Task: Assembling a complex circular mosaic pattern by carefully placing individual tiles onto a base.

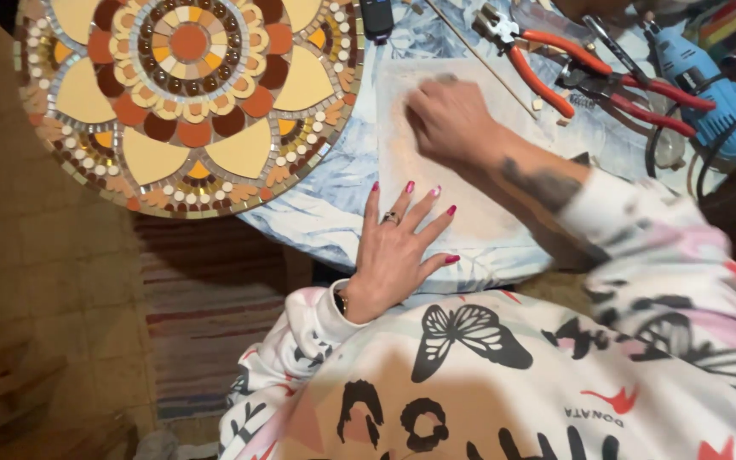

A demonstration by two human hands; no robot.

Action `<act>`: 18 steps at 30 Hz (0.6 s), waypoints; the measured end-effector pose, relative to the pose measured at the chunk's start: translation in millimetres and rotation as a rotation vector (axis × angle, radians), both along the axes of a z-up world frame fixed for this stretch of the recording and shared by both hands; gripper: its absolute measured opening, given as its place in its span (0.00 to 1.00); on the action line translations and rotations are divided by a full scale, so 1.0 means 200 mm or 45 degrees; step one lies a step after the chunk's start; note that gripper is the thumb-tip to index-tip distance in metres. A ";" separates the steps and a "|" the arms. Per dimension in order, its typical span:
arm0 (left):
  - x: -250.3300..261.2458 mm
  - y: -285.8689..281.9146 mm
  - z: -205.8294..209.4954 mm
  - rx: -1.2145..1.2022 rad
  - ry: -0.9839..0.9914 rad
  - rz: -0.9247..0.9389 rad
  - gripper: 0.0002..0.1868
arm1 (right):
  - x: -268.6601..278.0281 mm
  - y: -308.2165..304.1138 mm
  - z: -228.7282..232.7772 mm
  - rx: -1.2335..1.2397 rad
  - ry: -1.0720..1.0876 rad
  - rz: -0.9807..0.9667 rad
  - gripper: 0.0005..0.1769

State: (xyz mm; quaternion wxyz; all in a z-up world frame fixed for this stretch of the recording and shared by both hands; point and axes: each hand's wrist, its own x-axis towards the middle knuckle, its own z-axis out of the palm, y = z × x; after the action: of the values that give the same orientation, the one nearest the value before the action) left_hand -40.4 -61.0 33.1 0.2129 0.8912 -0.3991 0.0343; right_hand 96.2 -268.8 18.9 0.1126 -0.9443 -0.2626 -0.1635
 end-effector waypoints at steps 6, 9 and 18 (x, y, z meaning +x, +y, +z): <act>0.00 0.00 -0.01 -0.025 0.004 -0.003 0.34 | -0.29 -0.14 0.10 -0.049 0.075 0.078 0.04; 0.01 0.01 0.01 -0.045 0.032 -0.028 0.35 | -0.67 -0.25 0.19 0.006 0.143 0.032 0.04; 0.00 0.01 -0.02 -0.044 -0.047 -0.016 0.35 | -0.10 -0.06 0.00 0.024 -0.015 0.077 0.05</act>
State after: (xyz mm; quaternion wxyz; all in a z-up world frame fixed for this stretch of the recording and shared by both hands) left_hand -40.9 -59.2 29.1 0.2210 0.8841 -0.4079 0.0565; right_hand 75.9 -281.7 18.7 0.1249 -0.9338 -0.2900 -0.1681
